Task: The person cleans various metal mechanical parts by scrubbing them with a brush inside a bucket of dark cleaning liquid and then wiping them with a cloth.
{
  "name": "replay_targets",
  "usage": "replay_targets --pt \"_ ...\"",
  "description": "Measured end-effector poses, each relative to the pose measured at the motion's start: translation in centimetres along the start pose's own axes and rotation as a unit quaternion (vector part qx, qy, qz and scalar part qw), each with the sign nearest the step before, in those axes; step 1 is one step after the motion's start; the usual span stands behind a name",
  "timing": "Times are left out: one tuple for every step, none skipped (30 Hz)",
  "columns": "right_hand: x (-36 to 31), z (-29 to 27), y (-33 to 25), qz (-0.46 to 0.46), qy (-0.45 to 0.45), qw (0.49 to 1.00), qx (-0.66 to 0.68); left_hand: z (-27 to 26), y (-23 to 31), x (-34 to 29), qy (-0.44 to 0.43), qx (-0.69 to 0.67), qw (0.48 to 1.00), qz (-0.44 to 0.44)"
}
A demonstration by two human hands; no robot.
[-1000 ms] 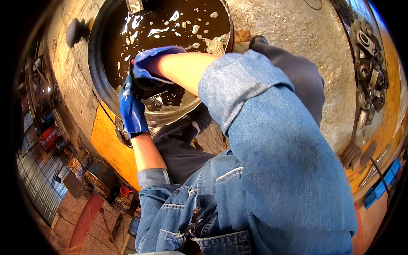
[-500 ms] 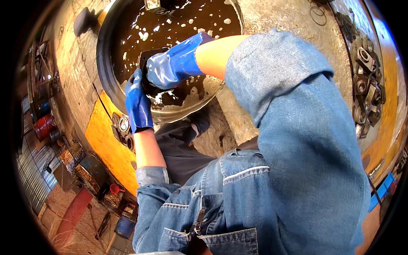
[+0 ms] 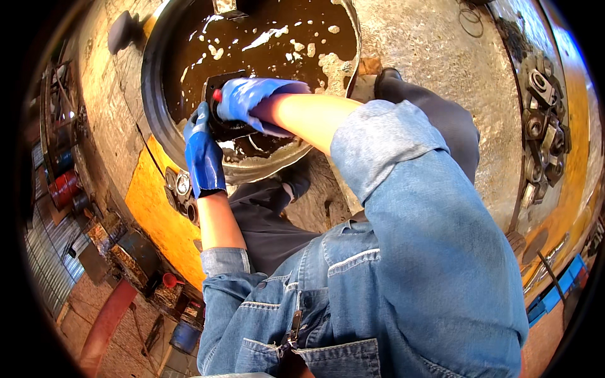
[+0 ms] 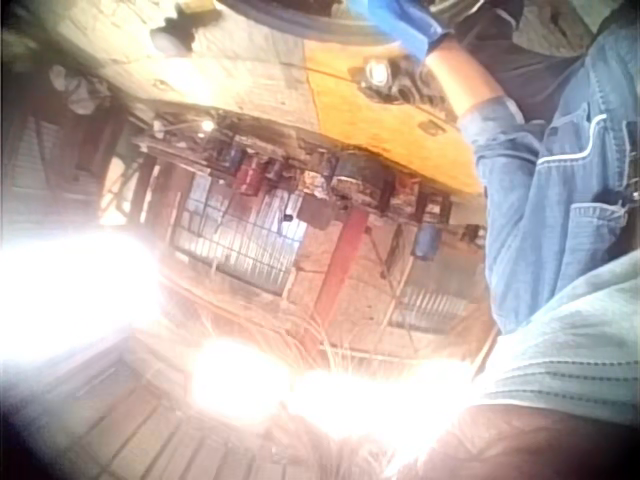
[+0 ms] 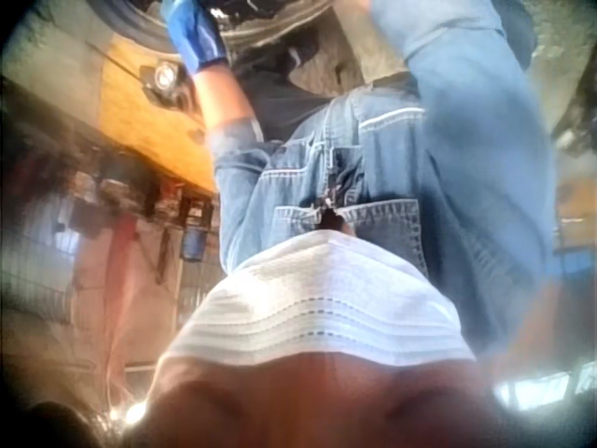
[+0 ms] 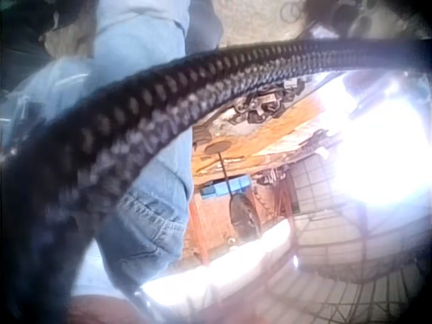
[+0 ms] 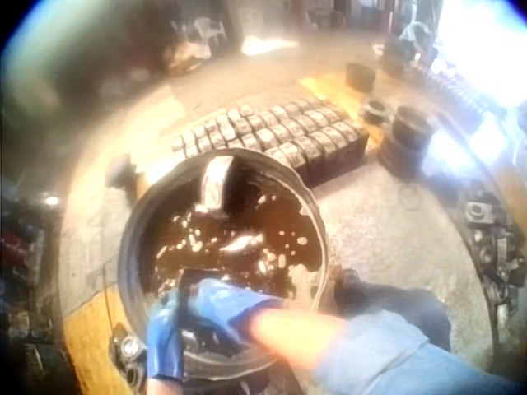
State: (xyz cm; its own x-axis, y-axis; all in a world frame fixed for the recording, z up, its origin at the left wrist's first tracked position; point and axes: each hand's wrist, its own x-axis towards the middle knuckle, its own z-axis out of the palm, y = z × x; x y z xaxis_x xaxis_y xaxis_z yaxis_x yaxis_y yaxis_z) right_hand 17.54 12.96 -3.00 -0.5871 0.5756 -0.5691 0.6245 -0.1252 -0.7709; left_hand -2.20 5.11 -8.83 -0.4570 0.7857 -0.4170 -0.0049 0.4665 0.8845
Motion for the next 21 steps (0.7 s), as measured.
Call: replay_targets --pt "-1.5 -0.5 0.6 -0.024 0.022 0.999 0.041 -0.2 -0.2 0.1 -0.010 -0.011 1.000 0.011" --pt "-2.9 -1.1 1.6 -0.046 0.045 0.994 0.083 0.5 0.7 -0.5 -0.013 -0.006 1.000 -0.001" --pt "-2.7 -0.5 2.9 -0.072 0.080 0.989 0.099 1.0 1.5 -1.3 -0.016 -0.001 1.000 -0.014" --pt "-1.7 0.8 4.7 -0.110 0.144 0.978 0.108 1.8 2.7 -2.2 -0.023 0.005 0.999 -0.025" --pt "-0.4 2.5 6.2 -0.141 0.204 0.959 0.138 2.0 3.3 -2.8 -0.030 -0.001 0.999 -0.024" --pt "0.6 4.1 7.0 -0.160 0.246 0.935 0.197 1.9 3.7 -3.5 -0.031 -0.008 0.999 -0.022" --pt "1.6 5.3 7.9 -0.169 0.259 0.921 0.235 1.9 4.0 -4.1 -0.035 -0.015 0.999 -0.022" --pt "2.5 6.2 8.2 -0.155 0.241 0.903 0.319 2.2 4.5 -4.5 -0.033 -0.012 0.999 -0.027" --pt "3.4 7.0 8.5 -0.138 0.221 0.877 0.404 2.5 5.0 -5.1 -0.027 -0.002 0.999 -0.022" --pt "3.7 7.5 8.3 -0.117 0.202 0.854 0.465 2.9 5.7 -5.7 -0.022 0.008 1.000 -0.016" --pt "4.3 7.9 7.8 -0.148 0.258 0.914 0.277 3.2 6.0 -5.9 -0.017 0.017 1.000 -0.010" --pt "4.9 7.8 7.8 -0.088 0.182 0.851 0.484 2.9 5.5 -5.3 -0.035 -0.007 0.999 -0.013" --pt "4.1 6.5 6.1 -0.007 0.138 0.730 0.670 2.9 5.5 -5.2 -0.033 -0.005 0.999 -0.023" --pt "5.9 7.3 7.7 -0.108 0.165 0.806 0.558 3.0 5.7 -5.2 -0.031 -0.002 0.999 -0.033" --pt "5.5 6.8 8.9 -0.139 0.156 0.904 0.372 3.0 5.8 -5.2 -0.029 0.001 0.999 -0.044" --pt "2.9 4.8 7.6 -0.171 0.169 0.963 0.120 2.6 5.5 -5.3 -0.013 0.017 0.998 -0.053" --pt "-0.3 2.2 6.1 -0.209 0.199 0.954 -0.080 2.2 5.2 -5.2 -0.022 0.004 0.999 -0.040" --pt "1.2 1.7 5.6 -0.154 0.128 0.980 0.009 2.2 4.8 -4.7 -0.040 -0.007 0.999 -0.024" --pt "1.3 0.9 4.1 -0.075 0.081 0.992 0.059 1.9 4.4 -4.4 -0.050 -0.018 0.998 -0.012" --pt "1.3 0.0 2.7 0.012 0.043 0.993 0.107 2.2 4.4 -4.4 -0.057 -0.019 0.998 -0.007" --pt "1.3 -0.9 1.3 0.099 0.012 0.984 0.146 2.4 4.5 -4.7 -0.063 -0.020 0.998 -0.002"
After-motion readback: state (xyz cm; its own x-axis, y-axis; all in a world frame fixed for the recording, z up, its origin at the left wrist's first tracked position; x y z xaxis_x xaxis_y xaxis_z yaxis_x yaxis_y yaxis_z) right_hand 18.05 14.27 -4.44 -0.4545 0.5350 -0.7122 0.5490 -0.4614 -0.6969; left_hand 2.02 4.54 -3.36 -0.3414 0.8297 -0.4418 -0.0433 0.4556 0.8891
